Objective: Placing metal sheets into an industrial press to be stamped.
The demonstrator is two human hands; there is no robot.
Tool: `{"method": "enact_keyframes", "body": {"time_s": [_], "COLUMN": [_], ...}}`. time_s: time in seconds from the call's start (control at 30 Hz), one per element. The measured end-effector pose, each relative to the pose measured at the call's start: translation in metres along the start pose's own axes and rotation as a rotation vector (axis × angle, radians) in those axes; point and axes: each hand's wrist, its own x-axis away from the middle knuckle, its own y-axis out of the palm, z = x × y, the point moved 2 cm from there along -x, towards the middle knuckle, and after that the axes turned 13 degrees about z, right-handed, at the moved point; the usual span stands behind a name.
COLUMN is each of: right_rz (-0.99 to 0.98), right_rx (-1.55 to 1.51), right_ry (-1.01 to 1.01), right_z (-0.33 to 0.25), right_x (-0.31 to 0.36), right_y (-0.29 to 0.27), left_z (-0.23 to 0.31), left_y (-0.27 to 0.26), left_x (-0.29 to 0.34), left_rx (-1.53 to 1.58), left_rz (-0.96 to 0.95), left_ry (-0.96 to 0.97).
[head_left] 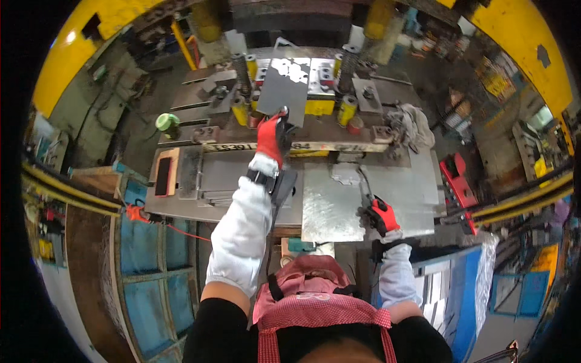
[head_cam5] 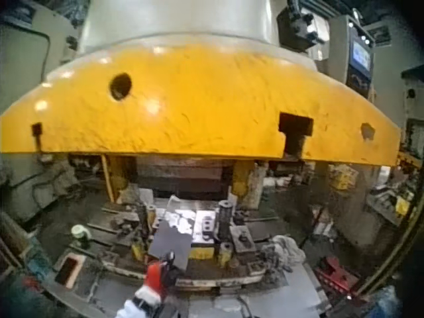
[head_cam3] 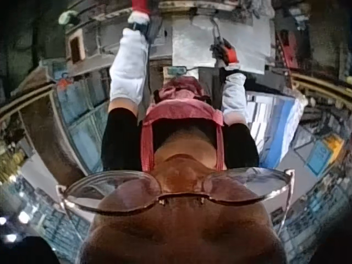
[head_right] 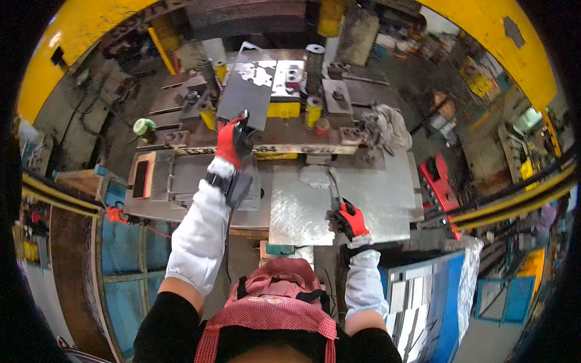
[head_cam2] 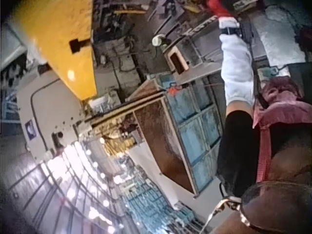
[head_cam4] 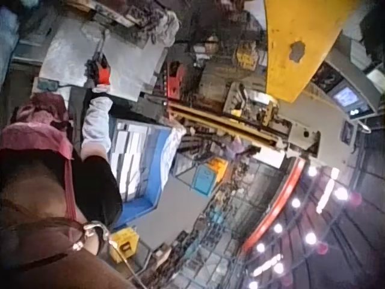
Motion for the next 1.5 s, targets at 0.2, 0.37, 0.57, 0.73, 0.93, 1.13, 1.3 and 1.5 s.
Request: {"method": "enact_keyframes", "body": {"time_s": [0.2, 0.37, 0.57, 0.73, 0.93, 1.13, 1.3, 1.5], "right_rz": [0.025, -0.223, -0.327, -0.286, -0.544, -0.448, -0.443, -0.617], "right_rx": [0.128, 0.378, 0.650, 0.730, 0.086, 0.049, -0.086, -0.135], "right_ry": [-0.338, -0.679, -0.958, -0.955, 0.034, -0.140, -0.372, -0.269], "right_z": [-0.072, -0.147, -0.152, -0.141, -0.108, -0.137, -0.181, -0.174], "right_x": [0.058, 0.094, 0.112, 0.132, 0.131, 0.100, 0.019, -0.072], "right_y": [0.002, 0.043, 0.087, 0.066, 0.057, 0.093, 0.141, 0.176], "left_z": [0.114, 0.175, 0.166, 0.141, 0.101, 0.070, 0.028, 0.019], "left_y": [-0.143, -0.142, -0.097, -0.071, -0.047, -0.054, -0.057, -0.018], "left_x": [0.019, 0.009, 0.014, 0.021, 0.003, -0.037, 0.008, 0.070], "left_rx": [0.000, -0.542, -0.625, -0.573, -0.547, 0.417, 1.006, 0.980], "left_rz": [0.082, -0.283, -0.797, -1.083, -1.321, -1.174, -0.890, -0.740], "left_ry": [-0.006, -0.236, 0.079, -0.041, 0.705, -0.415, -1.003, -0.913]}}
